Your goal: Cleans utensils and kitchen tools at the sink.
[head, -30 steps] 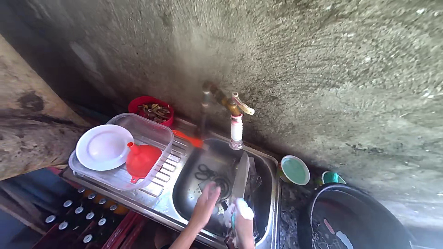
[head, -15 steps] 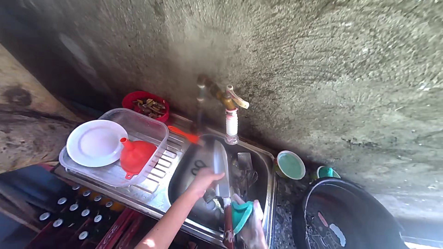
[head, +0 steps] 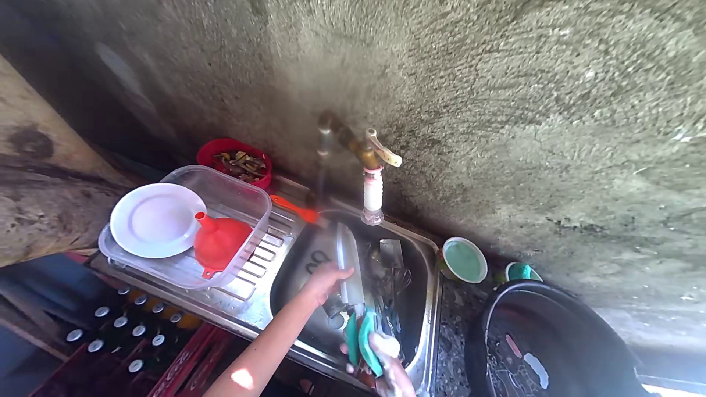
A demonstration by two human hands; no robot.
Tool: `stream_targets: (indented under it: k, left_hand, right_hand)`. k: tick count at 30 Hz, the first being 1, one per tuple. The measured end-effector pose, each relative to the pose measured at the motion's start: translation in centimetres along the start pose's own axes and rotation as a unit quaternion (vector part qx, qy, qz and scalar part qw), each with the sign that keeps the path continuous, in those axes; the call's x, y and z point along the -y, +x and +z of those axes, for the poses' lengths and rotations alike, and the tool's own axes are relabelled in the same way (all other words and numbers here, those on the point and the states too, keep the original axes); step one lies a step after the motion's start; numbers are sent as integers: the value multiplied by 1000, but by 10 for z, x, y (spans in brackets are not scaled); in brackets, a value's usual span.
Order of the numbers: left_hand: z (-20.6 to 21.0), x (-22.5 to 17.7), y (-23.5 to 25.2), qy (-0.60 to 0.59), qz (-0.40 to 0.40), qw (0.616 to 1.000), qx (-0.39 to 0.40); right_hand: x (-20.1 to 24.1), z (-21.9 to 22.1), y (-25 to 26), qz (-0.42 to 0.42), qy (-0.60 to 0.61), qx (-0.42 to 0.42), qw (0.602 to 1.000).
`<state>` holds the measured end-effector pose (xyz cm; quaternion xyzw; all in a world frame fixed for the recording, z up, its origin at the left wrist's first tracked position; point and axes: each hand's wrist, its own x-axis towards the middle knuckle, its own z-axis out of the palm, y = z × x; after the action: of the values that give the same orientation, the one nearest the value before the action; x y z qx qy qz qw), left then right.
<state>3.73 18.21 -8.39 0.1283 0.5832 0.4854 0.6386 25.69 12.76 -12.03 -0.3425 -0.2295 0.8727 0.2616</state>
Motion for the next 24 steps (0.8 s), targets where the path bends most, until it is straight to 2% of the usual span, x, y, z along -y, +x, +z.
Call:
stream_targets:
  k: [3,7,9,11,12,14,16,18,20,22,24]
  left_hand:
    - [-5,7,0,-17,-12,1000,7]
    - [-8,7,-8,-13,-14,1000,22]
    - [-11,9,-8,-5,-8,1000,22]
    - [-15,11,-7,3,2,1000,16]
    - [-17,10,-7,6,4,1000,15]
    - [-19,7,-8,9,1,1000,24]
    - [-24,5,-5,-19,-13,999,46]
    - [-33,7,3,-64,-27,996,64]
    - [-37,10,5,-98,-27,993,67]
    - [-36,14,4,-106,-28,991,72]
    - [-32,15,0,-103,-29,991,82]
  right_hand:
    - [1,19,2,-36,-105,-21,994]
    - [-4,46,10,-50,-309,-159,936]
    - [-4,44,17,-27,-342,-175,923]
    - [-1,42,23,-8,-315,-132,940]
    - [0,38,24,5,-270,-79,960]
    - [-10,29,26,35,-108,45,992]
    - [-19,23,27,63,75,164,982]
    - [-18,27,26,46,175,244,953]
    - [-14,29,20,39,176,244,953]
    - [-13,33,14,32,102,180,978]
    - [-15,43,11,4,-30,79,996]
